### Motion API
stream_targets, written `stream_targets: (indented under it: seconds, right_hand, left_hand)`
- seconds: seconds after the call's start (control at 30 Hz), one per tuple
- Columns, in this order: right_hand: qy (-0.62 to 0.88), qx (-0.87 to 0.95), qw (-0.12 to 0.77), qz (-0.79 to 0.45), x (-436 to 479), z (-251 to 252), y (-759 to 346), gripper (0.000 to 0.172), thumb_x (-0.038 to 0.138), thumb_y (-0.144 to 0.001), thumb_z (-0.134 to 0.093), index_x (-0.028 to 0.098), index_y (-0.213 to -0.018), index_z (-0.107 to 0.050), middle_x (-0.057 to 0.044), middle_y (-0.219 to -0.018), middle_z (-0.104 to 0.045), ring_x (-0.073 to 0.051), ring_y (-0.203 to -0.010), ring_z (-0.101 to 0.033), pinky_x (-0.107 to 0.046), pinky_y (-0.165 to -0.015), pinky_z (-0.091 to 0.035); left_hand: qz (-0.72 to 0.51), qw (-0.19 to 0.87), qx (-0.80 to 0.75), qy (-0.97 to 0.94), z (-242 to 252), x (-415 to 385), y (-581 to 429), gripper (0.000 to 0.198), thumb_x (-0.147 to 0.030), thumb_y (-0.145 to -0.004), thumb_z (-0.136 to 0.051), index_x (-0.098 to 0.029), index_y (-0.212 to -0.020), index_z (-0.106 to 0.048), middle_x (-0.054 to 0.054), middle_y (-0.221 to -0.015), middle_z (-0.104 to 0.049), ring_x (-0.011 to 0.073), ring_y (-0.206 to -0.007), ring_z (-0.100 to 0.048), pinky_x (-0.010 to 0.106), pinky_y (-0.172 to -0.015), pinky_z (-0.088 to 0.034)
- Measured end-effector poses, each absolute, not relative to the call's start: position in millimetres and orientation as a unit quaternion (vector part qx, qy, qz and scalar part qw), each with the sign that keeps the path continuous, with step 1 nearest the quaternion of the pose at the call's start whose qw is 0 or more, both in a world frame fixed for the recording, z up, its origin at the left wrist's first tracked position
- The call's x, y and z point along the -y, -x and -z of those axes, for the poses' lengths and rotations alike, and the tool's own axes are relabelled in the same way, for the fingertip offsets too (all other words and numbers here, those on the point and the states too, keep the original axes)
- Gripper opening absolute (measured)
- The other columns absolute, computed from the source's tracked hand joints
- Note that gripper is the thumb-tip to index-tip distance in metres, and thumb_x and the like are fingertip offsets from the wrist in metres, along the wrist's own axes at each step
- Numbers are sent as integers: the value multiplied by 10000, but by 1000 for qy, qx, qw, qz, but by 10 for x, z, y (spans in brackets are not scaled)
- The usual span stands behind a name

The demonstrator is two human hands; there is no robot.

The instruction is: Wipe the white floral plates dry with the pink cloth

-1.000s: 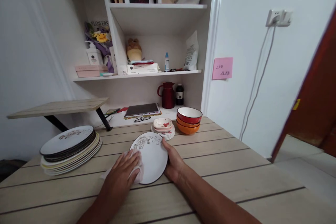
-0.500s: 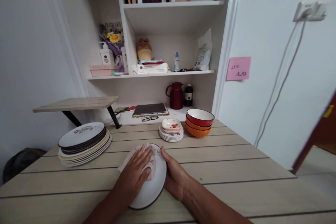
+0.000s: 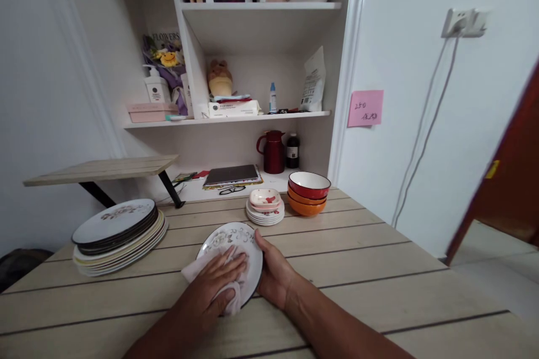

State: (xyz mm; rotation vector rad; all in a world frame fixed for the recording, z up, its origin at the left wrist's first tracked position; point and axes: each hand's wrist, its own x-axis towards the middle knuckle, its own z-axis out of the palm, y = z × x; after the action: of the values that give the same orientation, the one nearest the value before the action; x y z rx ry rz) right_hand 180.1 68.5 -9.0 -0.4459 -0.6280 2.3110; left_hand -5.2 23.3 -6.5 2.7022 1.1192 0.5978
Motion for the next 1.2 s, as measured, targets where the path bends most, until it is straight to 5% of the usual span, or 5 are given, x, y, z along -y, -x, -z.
stream_targets:
  seconds: [0.17,0.47,0.9,1.2]
  right_hand:
    - [201,232,380,-872,-681,84,-1803,585,521,-906,-433,52,-1241,-534,-178,-1122,-684,-234,-1028,-648,-361,-983,-411]
    - [213,263,344,-876,-623,68,-1750,582,569,-882,-463,95,-1200,-581,-143,-1076,-711,-233,-983,-667,-383,-980,-424]
    - [231,242,397,-854,-625,67,-1749,594,553,-876,-482,137,-1299,-514,-135,-1130,-697,-251,-1054,-642,-433,-974,-433]
    - [208,237,414,-854,-651,113,-1747,550,523,-910,-427,132,-1284,-523,-141,-1147,-686,-254,-1046,-642,-442,-976,-429]
  left_hand:
    - [-196,94,-352,-910,11,-177,9,441,-349,-977,-364,-331,-1418,-373,-27,-1475,-401,192,-1414,-255,497,-1174,-207]
    - [-208,3,-395,-895,145,-250,-89,553,-394,-973,-359,-274,-1488,-199,-1,-1544,-273,213,-1443,-164,495,-1183,-175]
    - [-264,-175,-568,-760,453,-515,208,449,-346,-942,-383,-138,-1314,-524,137,-1361,-544,291,-1312,-440,501,-1058,-397]
    - [-287,-93,-491,-817,396,-365,14,435,-325,-959,-366,-179,-1347,-498,90,-1388,-524,258,-1342,-403,493,-1104,-358]
